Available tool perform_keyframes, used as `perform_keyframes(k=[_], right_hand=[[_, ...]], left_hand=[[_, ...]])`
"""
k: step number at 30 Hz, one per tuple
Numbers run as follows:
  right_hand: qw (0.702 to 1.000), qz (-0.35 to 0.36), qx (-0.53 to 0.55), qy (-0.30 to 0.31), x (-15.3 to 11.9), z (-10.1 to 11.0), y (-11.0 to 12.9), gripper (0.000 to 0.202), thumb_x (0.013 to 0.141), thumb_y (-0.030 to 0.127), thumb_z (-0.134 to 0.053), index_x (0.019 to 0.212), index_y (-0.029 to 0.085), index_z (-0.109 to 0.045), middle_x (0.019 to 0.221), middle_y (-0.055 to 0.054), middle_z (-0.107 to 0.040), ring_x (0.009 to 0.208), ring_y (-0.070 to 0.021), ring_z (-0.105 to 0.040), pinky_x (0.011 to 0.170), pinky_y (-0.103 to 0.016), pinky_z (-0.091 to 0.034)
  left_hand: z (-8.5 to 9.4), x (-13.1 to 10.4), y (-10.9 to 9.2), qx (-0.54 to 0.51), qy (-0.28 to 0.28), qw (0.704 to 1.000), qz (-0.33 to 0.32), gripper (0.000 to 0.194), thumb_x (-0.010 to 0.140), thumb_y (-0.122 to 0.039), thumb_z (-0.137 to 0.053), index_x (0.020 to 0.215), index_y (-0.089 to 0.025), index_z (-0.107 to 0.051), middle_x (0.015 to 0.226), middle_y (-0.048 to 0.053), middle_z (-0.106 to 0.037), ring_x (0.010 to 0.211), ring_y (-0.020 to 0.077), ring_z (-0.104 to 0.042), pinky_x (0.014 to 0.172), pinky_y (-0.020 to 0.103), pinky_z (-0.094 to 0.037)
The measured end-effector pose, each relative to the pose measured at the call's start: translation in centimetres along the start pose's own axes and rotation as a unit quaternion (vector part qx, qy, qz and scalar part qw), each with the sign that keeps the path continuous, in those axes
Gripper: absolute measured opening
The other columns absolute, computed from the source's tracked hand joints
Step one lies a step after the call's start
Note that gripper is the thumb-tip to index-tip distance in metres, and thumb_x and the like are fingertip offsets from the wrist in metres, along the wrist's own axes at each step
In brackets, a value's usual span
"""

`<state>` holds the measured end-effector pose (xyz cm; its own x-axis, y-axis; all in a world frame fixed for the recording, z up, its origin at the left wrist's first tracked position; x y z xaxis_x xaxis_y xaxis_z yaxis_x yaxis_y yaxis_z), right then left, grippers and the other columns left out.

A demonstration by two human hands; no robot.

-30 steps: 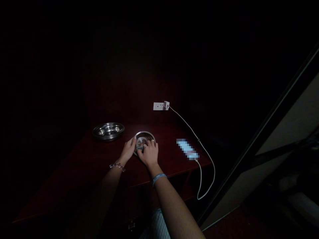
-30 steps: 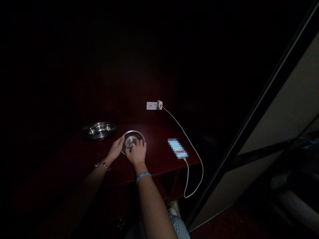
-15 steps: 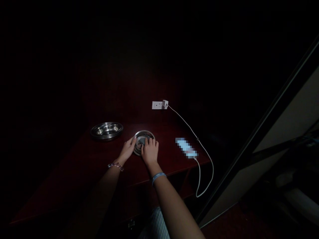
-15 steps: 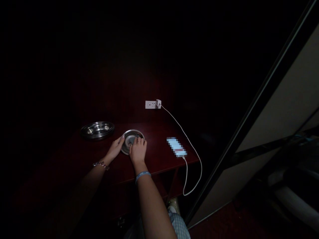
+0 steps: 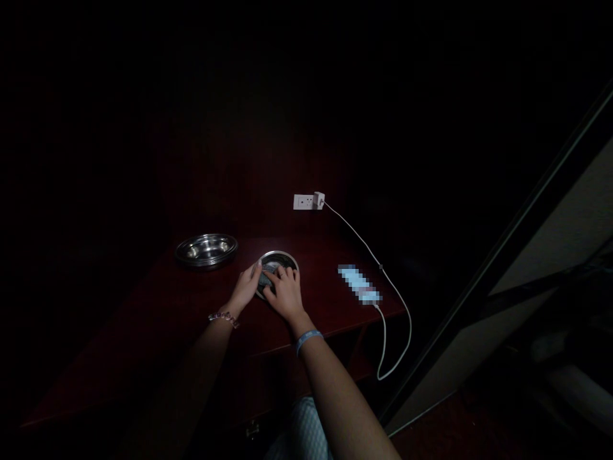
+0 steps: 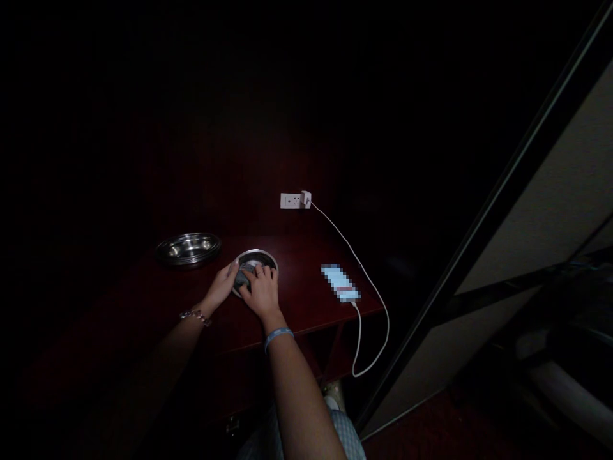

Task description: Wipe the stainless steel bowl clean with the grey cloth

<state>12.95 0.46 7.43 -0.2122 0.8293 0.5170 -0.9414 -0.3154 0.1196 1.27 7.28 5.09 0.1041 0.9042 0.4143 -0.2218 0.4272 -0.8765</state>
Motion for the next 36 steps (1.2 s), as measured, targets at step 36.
perform_keyframes(k=[36], right_hand=[[1.000, -0.006, 0.008, 0.020, 0.0, -0.1, 0.0, 0.036, 0.092, 0.042, -0.052, 0.122, 0.030, -0.067, 0.122, -0.007, -0.059, 0.114, -0.0256, -0.044, 0.102, -0.042, -0.028]], left_hand=[[0.5, -0.1, -0.4, 0.031, -0.019, 0.999, -0.004, 0.072, 0.085, -0.070, -0.034, 0.109, -0.010, -0.068, 0.104, 0.015, -0.074, 0.099, 0.0288, -0.068, 0.091, 0.038, -0.051]])
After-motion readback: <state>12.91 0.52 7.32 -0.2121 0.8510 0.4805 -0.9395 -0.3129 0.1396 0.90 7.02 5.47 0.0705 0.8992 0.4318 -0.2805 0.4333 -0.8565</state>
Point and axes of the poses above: each hand's wrist, its own x-axis towards the middle knuckle, its own z-axis out of the back of the hand, y = z × x, the point moved 5 cm from there along x, towards the middle knuckle
